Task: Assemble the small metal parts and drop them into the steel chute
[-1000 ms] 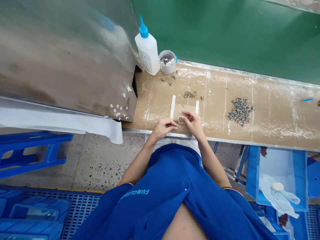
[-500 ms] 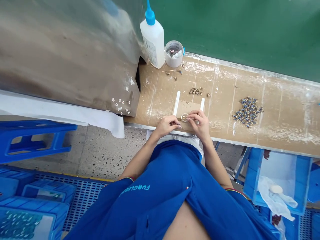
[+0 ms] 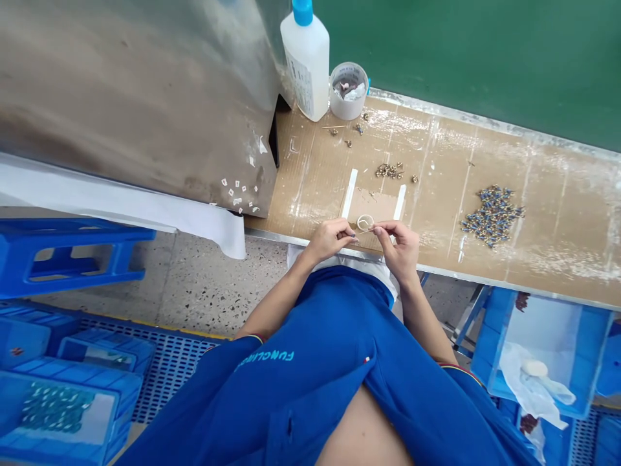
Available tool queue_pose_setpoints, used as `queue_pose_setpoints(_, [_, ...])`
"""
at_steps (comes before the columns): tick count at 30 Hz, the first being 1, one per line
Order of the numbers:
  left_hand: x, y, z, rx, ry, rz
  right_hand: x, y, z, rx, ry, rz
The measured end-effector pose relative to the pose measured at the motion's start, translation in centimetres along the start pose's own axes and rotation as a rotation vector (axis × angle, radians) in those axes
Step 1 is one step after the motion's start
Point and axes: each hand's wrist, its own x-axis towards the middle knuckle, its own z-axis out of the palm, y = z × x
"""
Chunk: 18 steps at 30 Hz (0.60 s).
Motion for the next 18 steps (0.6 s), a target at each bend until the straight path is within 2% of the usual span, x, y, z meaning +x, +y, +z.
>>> queue_pose_setpoints(18, [-0.04,0.16,-0.04,0.007,-0.012,-0.005,-0.37,0.76,0.79,-0.033,-0.029,-0.017])
